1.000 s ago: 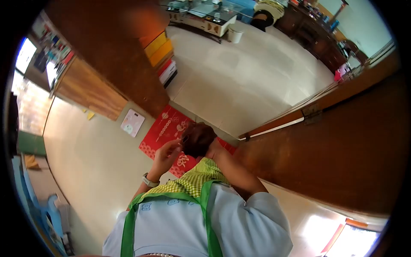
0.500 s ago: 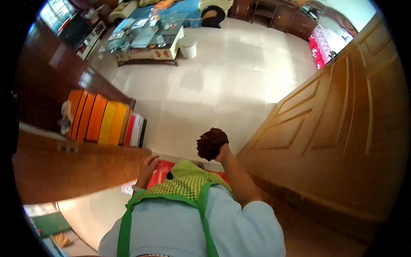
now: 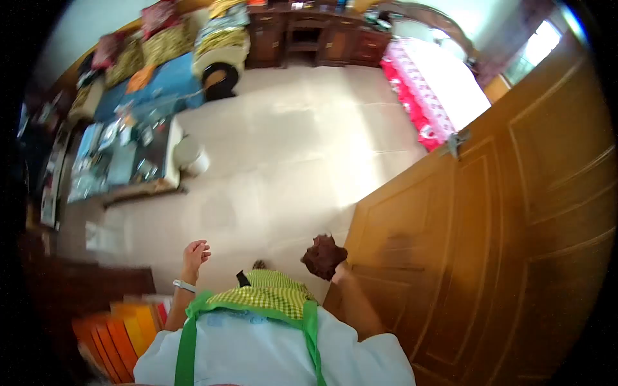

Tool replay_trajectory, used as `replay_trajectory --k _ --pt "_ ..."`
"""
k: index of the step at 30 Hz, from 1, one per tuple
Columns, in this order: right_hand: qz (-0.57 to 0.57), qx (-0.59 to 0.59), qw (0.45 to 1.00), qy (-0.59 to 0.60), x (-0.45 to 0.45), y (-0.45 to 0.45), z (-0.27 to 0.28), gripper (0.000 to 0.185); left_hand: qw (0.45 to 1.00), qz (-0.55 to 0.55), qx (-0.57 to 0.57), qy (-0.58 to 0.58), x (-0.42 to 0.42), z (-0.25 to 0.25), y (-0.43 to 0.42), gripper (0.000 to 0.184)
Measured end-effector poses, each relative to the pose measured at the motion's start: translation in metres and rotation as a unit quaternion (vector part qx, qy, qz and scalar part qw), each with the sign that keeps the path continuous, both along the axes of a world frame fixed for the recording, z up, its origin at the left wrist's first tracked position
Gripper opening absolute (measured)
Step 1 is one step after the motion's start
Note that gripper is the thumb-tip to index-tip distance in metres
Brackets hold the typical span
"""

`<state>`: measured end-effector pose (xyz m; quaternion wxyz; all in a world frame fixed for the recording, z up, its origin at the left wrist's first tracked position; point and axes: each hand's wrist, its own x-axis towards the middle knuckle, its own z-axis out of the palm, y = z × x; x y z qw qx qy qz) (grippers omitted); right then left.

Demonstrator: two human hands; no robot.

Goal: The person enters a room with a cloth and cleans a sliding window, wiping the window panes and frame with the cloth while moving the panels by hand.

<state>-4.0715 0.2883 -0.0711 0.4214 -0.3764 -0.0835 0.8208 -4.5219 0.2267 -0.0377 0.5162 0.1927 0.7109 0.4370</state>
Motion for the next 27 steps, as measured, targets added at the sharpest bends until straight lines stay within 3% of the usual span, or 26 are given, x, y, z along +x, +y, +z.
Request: replay_trajectory --k 3,6,8,12,14,15,16,18,19,20,22,23,27 --pt "-0.097 -0.042 0.994 -0.011 0.036 0.026 0.022 0.029 0.987 -0.149 0.060 0.030 0.028 0.019 0.146 0.027" --pt "-0.188 -0.062 0.980 0.017 0.067 0.063 0.028 0.030 0.971 -0.220 0.097 0.012 0.085 0.044 0.279 0.026" --pt "-0.190 -0.053 0.980 -0.001 0.082 0.090 0.016 0.030 0.956 -0.267 0.122 0.001 0.124 0.034 0.353 0.026" --pt "-0.209 -0.052 0.977 0.007 0.111 0.179 -0.003 0.032 0.933 -0.344 0.100 -0.016 0.169 -0.049 0.463 0.026" --pt "-0.209 -0.038 0.977 0.028 0.123 0.230 -0.003 0.033 0.947 -0.319 0.026 -0.002 0.155 -0.110 0.488 0.023" --pt "-0.211 -0.028 0.976 0.046 0.130 0.260 -0.003 0.034 0.916 -0.393 -0.012 0.074 0.130 -0.157 0.501 0.018" --pt "-0.221 -0.020 0.974 0.049 0.135 0.294 0.016 0.034 0.948 -0.310 -0.066 0.009 0.116 -0.176 0.502 0.013" --pt "-0.223 -0.001 0.957 0.186 0.131 0.369 0.068 0.032 0.959 -0.210 -0.189 -0.031 0.073 -0.197 0.504 0.012" --pt "-0.317 -0.094 0.944 -0.004 0.132 0.405 0.091 0.026 0.955 -0.168 -0.240 -0.034 0.055 -0.195 0.511 0.012" --pt "-0.267 0.028 0.961 -0.062 0.147 0.433 0.070 0.021 0.951 -0.129 -0.279 -0.036 0.044 -0.189 0.522 0.012" --pt "-0.333 -0.019 0.942 -0.023 0.162 0.495 0.075 0.015 0.944 -0.072 -0.320 -0.033 0.034 -0.180 0.557 0.011" --pt "-0.280 0.138 0.911 -0.270 0.184 0.521 -0.006 0.016 0.941 -0.046 -0.333 -0.029 0.034 -0.177 0.580 0.011" --pt "-0.317 0.181 0.909 -0.198 0.233 0.575 0.011 0.028 0.952 -0.016 -0.305 -0.013 0.054 -0.181 0.717 0.009"
